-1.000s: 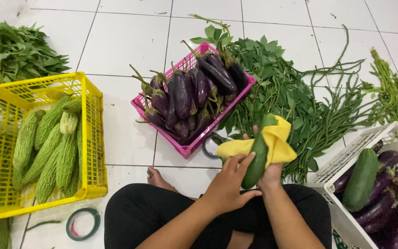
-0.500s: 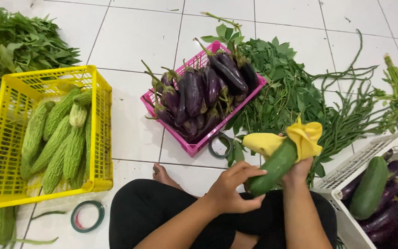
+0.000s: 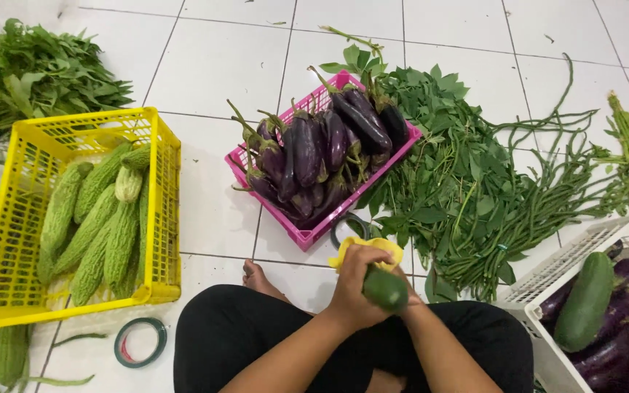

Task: The person is sitting on the floor, picking up cucumbers from a pile, wiping them clean with a yellow cloth, and placing them into a white plastic crate.

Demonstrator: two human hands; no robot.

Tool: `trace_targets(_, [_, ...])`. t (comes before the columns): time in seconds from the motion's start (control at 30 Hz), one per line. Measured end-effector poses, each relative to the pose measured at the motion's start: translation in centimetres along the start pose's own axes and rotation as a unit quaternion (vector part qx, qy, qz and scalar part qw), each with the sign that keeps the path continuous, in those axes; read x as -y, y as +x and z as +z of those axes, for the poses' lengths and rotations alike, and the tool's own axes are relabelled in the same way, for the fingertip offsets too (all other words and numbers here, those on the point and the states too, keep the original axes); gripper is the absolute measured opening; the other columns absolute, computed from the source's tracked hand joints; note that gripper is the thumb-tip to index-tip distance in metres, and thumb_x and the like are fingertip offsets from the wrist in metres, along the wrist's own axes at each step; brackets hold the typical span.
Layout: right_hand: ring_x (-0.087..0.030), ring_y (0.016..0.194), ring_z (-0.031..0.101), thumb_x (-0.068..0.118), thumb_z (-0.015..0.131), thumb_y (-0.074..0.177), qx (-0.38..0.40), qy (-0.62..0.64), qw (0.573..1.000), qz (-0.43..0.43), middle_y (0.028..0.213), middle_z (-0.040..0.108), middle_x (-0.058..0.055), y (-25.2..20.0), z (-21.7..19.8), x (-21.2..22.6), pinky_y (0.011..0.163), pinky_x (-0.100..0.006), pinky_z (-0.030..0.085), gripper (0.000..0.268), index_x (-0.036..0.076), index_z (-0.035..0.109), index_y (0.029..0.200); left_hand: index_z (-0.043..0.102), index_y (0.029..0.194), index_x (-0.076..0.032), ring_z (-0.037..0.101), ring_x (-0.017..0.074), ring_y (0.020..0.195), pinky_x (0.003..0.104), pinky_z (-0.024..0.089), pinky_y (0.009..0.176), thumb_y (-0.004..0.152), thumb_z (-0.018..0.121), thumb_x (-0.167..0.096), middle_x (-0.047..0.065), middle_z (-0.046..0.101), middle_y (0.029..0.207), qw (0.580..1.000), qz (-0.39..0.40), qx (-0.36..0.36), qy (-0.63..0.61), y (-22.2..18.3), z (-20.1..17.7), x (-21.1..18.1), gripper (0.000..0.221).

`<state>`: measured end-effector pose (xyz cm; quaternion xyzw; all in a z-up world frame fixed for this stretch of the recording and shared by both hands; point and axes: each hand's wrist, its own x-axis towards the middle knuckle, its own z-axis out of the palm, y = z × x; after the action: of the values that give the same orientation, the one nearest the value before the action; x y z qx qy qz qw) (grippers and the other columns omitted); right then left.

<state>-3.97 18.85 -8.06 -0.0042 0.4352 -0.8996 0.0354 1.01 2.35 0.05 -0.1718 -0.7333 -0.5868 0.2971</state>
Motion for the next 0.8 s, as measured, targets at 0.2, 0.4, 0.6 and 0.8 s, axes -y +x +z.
trace_targets(0.2, [-0.026, 0.118, 0.056, 0.035, 0.045, 0.106, 0.048, -0.009, 0.999, -0.003, 0.134, 0.056, -0.018, -2.2, 1.1, -1.7, 0.106, -0.041, 0.044, 0.054, -0.001, 0.040, 0.145, 0.051, 0.132, -0.016, 0.049, 0.0254, 0.109, 0.042, 0.041, 0.101, 0.069, 0.086, -0.057, 0.005, 0.053, 0.120, 0.995, -0.009, -0.036, 0.095, -0.4, -0.2, 1.2, 0.083])
trace_targets(0.4, [-0.027, 0.122, 0.054, 0.033, 0.045, 0.106, 0.099, -0.015, 0.995, -0.006, 0.140, 0.053, -0.019, -3.0, 2.1, -3.2, 0.108, -0.041, 0.042, 0.060, -0.003, 0.034, 0.152, 0.022, 0.163, -0.021, 0.021, 0.0541, 0.157, 0.073, 0.023, 0.125, 0.083, 0.081, -0.048, 0.020, 0.023, 0.171, 0.998, -0.015, -0.010, 0.066, -0.5, -0.2, 1.6, 0.103])
trace_targets(0.6, [-0.028, 0.115, 0.061, 0.048, 0.043, 0.104, 0.127, -0.197, 0.971, -0.052, 0.134, 0.061, -0.024, -2.1, 2.5, -1.2, 0.102, -0.038, 0.046, 0.071, -0.009, 0.047, 0.146, 0.051, 0.135, -0.006, 0.071, 0.0251, 0.090, 0.037, 0.057, 0.080, 0.095, 0.054, -0.054, 0.015, 0.070, 0.105, 0.920, -0.379, 0.047, -0.088, -1.1, -0.2, 2.3, 0.062])
trace_targets(0.8, [-0.023, 0.113, 0.059, 0.013, 0.047, 0.097, 0.080, -0.258, 0.963, 0.005, 0.143, 0.057, -0.018, -1.0, 5.1, 0.7, 0.101, -0.032, 0.043, 0.059, 0.007, 0.038, 0.156, 0.022, 0.144, -0.001, 0.072, 0.0358, 0.102, 0.045, 0.056, 0.085, 0.100, 0.051, -0.032, 0.025, 0.065, 0.120, 0.917, -0.374, 0.131, -0.041, -0.7, 0.3, 2.2, 0.061])
